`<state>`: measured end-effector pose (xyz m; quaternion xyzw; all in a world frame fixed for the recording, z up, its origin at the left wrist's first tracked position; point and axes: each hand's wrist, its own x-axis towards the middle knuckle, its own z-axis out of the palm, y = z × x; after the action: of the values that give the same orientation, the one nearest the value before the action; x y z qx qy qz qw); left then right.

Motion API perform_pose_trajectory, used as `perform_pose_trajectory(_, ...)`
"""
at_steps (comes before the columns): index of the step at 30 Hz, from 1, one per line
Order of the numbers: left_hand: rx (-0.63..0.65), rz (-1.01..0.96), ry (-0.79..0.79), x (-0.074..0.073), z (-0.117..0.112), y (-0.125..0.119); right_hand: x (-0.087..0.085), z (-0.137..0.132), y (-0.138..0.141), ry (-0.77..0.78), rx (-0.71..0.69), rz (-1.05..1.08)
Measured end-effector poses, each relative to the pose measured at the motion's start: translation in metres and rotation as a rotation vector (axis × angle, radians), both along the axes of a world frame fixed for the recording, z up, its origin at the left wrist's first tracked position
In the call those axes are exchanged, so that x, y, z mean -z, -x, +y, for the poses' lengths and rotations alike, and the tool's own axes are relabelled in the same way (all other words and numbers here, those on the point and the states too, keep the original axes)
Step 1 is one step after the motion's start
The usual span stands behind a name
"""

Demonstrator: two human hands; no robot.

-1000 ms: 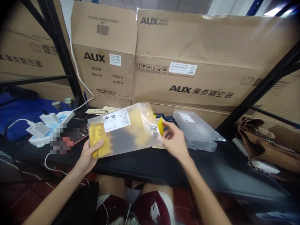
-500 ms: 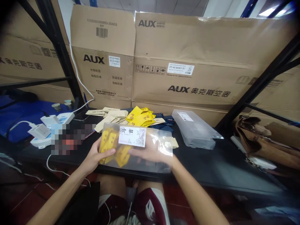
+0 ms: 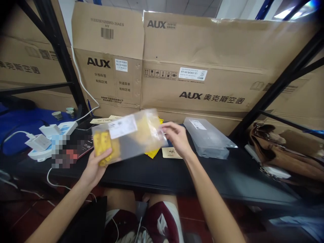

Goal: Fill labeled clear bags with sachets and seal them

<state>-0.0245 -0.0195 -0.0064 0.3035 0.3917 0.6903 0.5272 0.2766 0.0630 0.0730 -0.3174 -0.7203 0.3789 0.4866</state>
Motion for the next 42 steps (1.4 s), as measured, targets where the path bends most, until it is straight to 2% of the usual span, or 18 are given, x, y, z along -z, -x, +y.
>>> perform_pose_trajectory(2, -0.076, -0.106, -0.005, -0.004, 0.001, 0.0, 0.011, 0.012, -0.012, -0.12, 0.164, 0.07)
perform_pose_trajectory(3, -0.084, -0.139, -0.005, -0.005, 0.001, 0.0, 0.018, 0.015, -0.014, -0.164, 0.153, -0.001)
perform_pose_trajectory(8, -0.031, -0.117, -0.017, -0.007, 0.0, 0.0, 0.045, 0.011, 0.004, -0.37, -0.113, -0.652)
perform_pose_trajectory(11, -0.006, -0.073, -0.002, -0.005, -0.001, -0.001, 0.048, 0.006, 0.018, -0.385, -0.147, -0.842)
perform_pose_trajectory(17, 0.029, -0.041, 0.007, -0.004, -0.001, -0.002, 0.051, -0.001, 0.026, -0.369, -0.086, -0.955)
perform_pose_trajectory(20, 0.03, -0.04, 0.008, -0.003, -0.002, -0.001, 0.048, -0.002, 0.019, -0.314, -0.039, -0.878)
perform_pose_trajectory(22, 0.024, -0.047, 0.006, -0.003, -0.003, -0.001, 0.04, 0.001, 0.008, -0.292, 0.013, -0.72)
perform_pose_trajectory(27, 0.026, -0.034, 0.012, -0.002, -0.004, -0.001, 0.012, 0.007, -0.036, -0.218, 0.274, 0.036)
perform_pose_trajectory(28, 0.025, -0.024, 0.013, -0.003, -0.004, -0.001, 0.008, 0.005, -0.043, -0.199, 0.301, 0.155)
perform_pose_trajectory(30, 0.023, 0.002, 0.012, -0.003, -0.004, -0.002, 0.003, -0.002, -0.051, -0.162, 0.312, 0.265)
perform_pose_trajectory(33, 0.018, 0.046, 0.008, -0.003, -0.005, -0.004, 0.0, -0.012, -0.05, -0.097, 0.277, 0.237)
perform_pose_trajectory(36, 0.022, 0.072, 0.01, -0.003, -0.005, -0.005, 0.001, -0.018, -0.033, -0.038, 0.197, 0.212)
perform_pose_trajectory(40, 0.103, 0.138, -0.002, 0.0, -0.004, -0.004, 0.004, -0.028, 0.01, 0.118, -0.03, -0.029)
perform_pose_trajectory(42, 0.166, 0.178, -0.011, 0.001, -0.005, -0.002, 0.009, -0.035, 0.036, 0.102, -0.116, -0.173)
